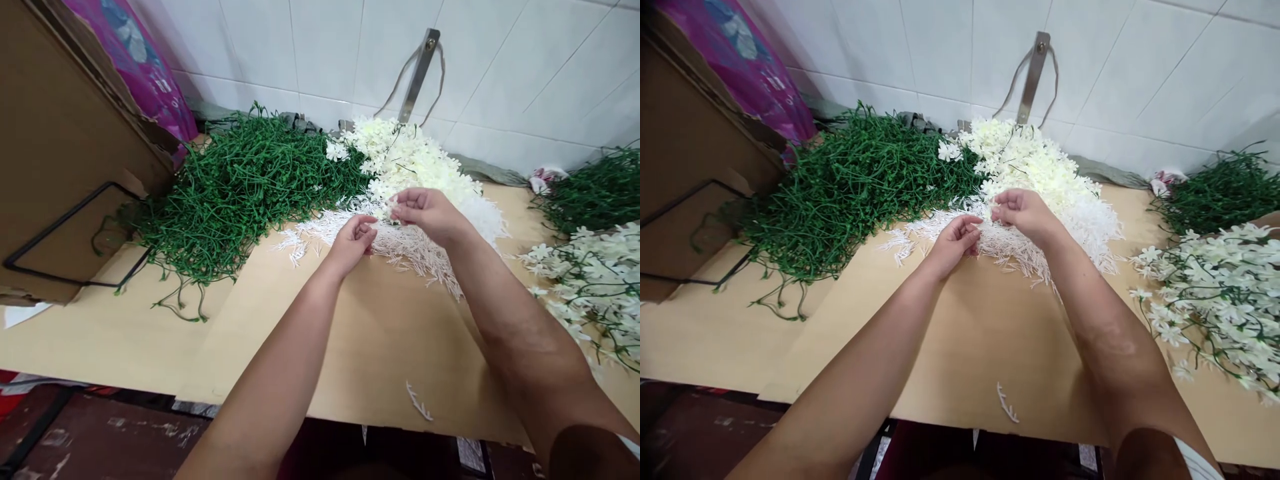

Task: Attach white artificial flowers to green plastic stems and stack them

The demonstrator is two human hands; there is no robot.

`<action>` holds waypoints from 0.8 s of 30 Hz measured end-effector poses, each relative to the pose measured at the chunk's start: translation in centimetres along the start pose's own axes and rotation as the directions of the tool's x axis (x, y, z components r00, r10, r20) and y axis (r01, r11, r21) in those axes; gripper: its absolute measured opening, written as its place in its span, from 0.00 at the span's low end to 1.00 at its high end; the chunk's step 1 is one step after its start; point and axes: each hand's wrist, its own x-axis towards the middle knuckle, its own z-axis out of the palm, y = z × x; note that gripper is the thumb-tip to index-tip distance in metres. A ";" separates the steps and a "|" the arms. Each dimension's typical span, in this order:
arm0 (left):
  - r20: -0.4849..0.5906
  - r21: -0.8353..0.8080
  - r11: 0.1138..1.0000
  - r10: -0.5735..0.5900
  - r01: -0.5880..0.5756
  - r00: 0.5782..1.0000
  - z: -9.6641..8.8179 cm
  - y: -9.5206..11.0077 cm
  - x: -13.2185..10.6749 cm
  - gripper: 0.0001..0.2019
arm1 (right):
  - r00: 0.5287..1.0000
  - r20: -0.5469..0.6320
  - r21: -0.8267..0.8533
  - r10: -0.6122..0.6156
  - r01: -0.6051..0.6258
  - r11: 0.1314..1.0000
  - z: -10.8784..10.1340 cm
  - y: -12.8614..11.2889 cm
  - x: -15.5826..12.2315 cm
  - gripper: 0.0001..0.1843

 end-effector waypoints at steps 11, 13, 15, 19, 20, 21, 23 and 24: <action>0.009 -0.007 1.000 -0.021 0.021 1.000 0.3 -0.3 0.0 0.12 | 0.968 0.174 0.463 0.182 -0.243 0.852 2.0 4.6 -1.9 0.28; -0.023 0.015 0.999 -0.033 0.033 0.999 0.3 -0.4 0.1 0.11 | 0.966 0.180 0.490 0.186 -0.252 0.834 2.0 4.9 -1.7 0.28; -0.047 0.042 0.999 -0.026 0.028 0.999 0.4 -0.4 0.1 0.11 | 0.968 0.186 0.501 0.170 -0.242 0.831 1.9 5.0 -1.5 0.28; -0.110 0.106 0.994 0.007 0.004 0.994 0.3 -0.1 0.1 0.09 | 0.990 0.120 0.465 0.078 -0.126 0.876 1.6 4.6 -1.5 0.28; -0.134 0.129 0.992 0.022 -0.004 0.991 0.4 -0.1 0.0 0.09 | 0.995 0.090 0.436 0.040 -0.075 0.897 1.5 4.4 -1.5 0.27; -0.158 0.156 0.988 0.040 -0.015 0.987 0.4 -0.1 0.0 0.08 | 0.998 0.061 0.397 -0.001 -0.023 0.918 1.5 4.2 -1.6 0.26; -0.203 0.219 0.975 0.084 -0.039 0.975 0.5 -0.1 -0.1 0.08 | 0.997 0.012 0.295 -0.079 0.072 0.953 1.6 3.7 -1.8 0.21; -0.216 0.254 0.966 0.105 -0.048 0.971 0.6 -0.2 -0.1 0.08 | 0.994 -0.006 0.233 -0.112 0.110 0.966 1.8 3.5 -2.0 0.18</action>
